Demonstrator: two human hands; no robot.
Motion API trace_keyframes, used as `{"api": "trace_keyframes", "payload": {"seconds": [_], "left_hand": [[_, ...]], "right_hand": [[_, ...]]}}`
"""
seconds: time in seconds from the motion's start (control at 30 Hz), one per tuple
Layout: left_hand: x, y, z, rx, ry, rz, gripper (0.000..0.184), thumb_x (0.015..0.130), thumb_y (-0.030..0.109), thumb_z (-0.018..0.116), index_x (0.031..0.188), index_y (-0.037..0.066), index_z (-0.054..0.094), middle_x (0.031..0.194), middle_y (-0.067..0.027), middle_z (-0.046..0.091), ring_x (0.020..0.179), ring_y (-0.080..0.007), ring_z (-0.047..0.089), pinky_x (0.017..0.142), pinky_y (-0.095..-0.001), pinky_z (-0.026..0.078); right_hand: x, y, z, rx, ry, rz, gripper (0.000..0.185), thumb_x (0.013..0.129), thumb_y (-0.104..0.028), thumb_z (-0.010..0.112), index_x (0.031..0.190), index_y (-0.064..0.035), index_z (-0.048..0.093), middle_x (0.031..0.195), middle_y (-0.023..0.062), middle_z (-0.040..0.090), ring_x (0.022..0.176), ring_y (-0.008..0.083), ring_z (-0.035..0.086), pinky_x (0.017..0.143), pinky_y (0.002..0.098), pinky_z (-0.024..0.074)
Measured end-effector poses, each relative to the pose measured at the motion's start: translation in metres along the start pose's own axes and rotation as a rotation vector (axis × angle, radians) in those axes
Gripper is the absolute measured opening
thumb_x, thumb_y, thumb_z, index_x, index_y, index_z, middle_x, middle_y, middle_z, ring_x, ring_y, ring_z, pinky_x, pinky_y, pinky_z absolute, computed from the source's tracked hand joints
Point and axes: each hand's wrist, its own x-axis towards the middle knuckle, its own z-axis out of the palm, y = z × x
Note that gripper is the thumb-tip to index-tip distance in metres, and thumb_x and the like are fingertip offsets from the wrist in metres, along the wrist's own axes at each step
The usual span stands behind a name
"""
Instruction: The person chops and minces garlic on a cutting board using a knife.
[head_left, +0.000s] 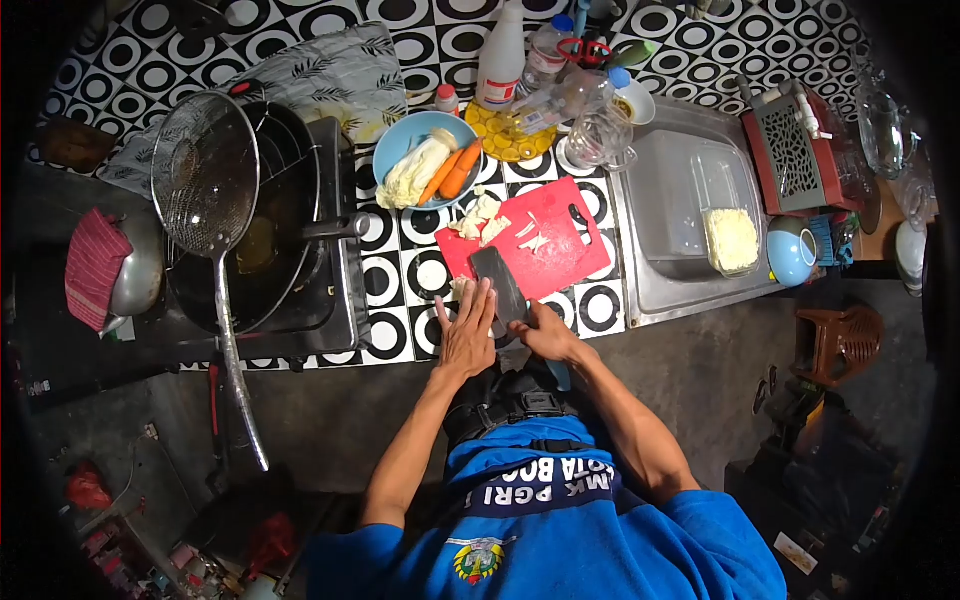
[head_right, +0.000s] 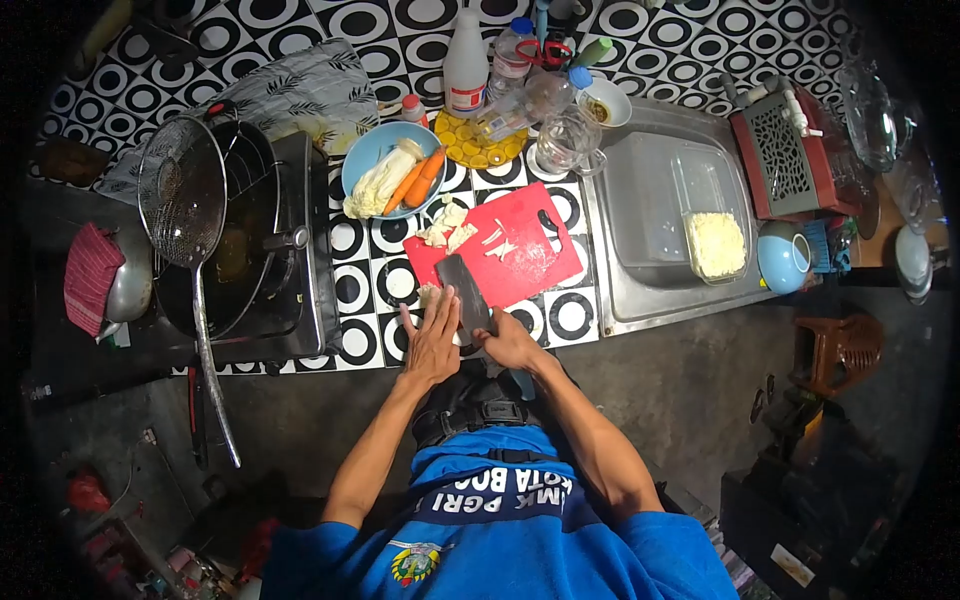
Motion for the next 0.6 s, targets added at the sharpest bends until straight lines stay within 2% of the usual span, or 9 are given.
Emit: {"api": "trace_keyframes", "payload": {"seconds": [0.03,0.13,0.17,0.3,0.33,0.4,0.43,0.53,0.6], "left_hand": [[0.003,0.0,0.0,0.015,0.017,-0.019,0.076,0.071,0.012,0.052,0.142,0.001,0.028,0.153,-0.0117,0.019,0.142,-0.0309,0.014,0.104,-0.07,0.002],[0.013,-0.001,-0.002,0.004,0.084,-0.105,0.077,0.069,0.011,0.05,0.141,-0.004,0.026,0.152,-0.0163,0.019,0.142,-0.0341,0.012,0.104,-0.0682,-0.004],[0.016,-0.003,-0.003,0.015,0.08,-0.155,0.077,0.069,0.011,0.05,0.14,-0.005,0.026,0.152,-0.017,0.019,0.142,-0.0339,0.011,0.104,-0.0681,-0.003],[0.026,0.003,-0.007,0.038,0.156,-0.299,0.076,0.068,0.012,0.052,0.139,-0.004,0.031,0.152,-0.0172,0.018,0.142,-0.0337,0.01,0.106,-0.0656,-0.002],[0.028,0.011,-0.011,-0.001,0.182,-0.33,0.074,0.069,0.01,0.051,0.139,-0.005,0.031,0.151,-0.0194,0.019,0.142,-0.0353,0.012,0.111,-0.0566,0.003],[0.03,0.02,-0.003,-0.564,0.339,-0.384,0.073,0.07,0.007,0.044,0.14,-0.007,0.028,0.149,-0.0208,0.024,0.141,-0.0365,0.015,0.114,-0.0444,0.01],[0.035,0.042,-0.026,-1.018,0.35,-0.541,0.07,0.073,0.009,0.044,0.139,-0.009,0.028,0.149,-0.0226,0.025,0.141,-0.0347,0.016,0.114,-0.0381,0.015],[0.04,0.053,-0.026,-2.113,0.562,-0.753,0.07,0.071,0.016,0.044,0.135,-0.01,0.032,0.139,-0.0217,0.038,0.133,-0.0326,0.034,0.111,-0.04,0.026],[0.033,0.049,-0.028,-2.169,0.652,-0.869,0.069,0.073,0.024,0.046,0.132,-0.009,0.035,0.136,-0.0212,0.041,0.13,-0.0327,0.038,0.11,-0.0428,0.029]], "right_hand": [[-0.008,-0.01,-0.009,0.021,-0.032,-0.008,0.036,0.085,-0.016,0.06,0.11,0.0072,0.049,0.084,0.0092,0.059,0.077,0.0122,0.052,0.07,0.0279,0.0441],[-0.011,-0.008,-0.023,0.003,-0.115,-0.104,0.039,0.085,-0.016,0.06,0.115,0.0072,0.049,0.088,0.0104,0.061,0.079,0.0133,0.054,0.073,0.0283,0.0448],[-0.021,-0.01,-0.035,-0.021,-0.165,-0.057,0.043,0.085,-0.019,0.057,0.117,0.0078,0.047,0.101,0.0282,0.06,0.097,0.0376,0.059,0.084,0.0402,0.0437],[-0.029,-0.004,-0.063,-0.141,-0.078,-0.111,0.042,0.087,-0.016,0.055,0.12,0.0069,0.042,0.1,0.03,0.061,0.1,0.0398,0.06,0.086,0.042,0.0448],[-0.028,-0.004,-0.068,-0.149,-0.076,-0.1,0.04,0.087,-0.016,0.056,0.118,0.0064,0.043,0.097,0.0281,0.062,0.095,0.037,0.061,0.084,0.0402,0.0458],[-0.025,-0.005,-0.077,-0.159,-0.068,-0.078,0.037,0.089,-0.017,0.057,0.115,0.0052,0.044,0.09,0.0242,0.065,0.087,0.0312,0.064,0.079,0.0366,0.0478],[-0.024,-0.002,-0.073,-0.089,-0.034,-0.217,0.034,0.088,-0.015,0.058,0.112,0.0042,0.043,0.089,0.0261,0.065,0.087,0.0364,0.065,0.077,0.0391,0.049],[-0.018,-0.023,-0.069,-0.459,-0.146,-0.34,0.034,0.087,-0.017,0.055,0.113,0.0019,0.042,0.081,0.0274,0.063,0.079,0.0457,0.061,0.07,0.0502,0.0484],[-0.011,-0.029,-0.068,-0.552,-0.146,-0.354,0.036,0.083,-0.016,0.056,0.113,-0.0002,0.043,0.076,0.0269,0.062,0.077,0.0455,0.061,0.069,0.0524,0.0478]]}}
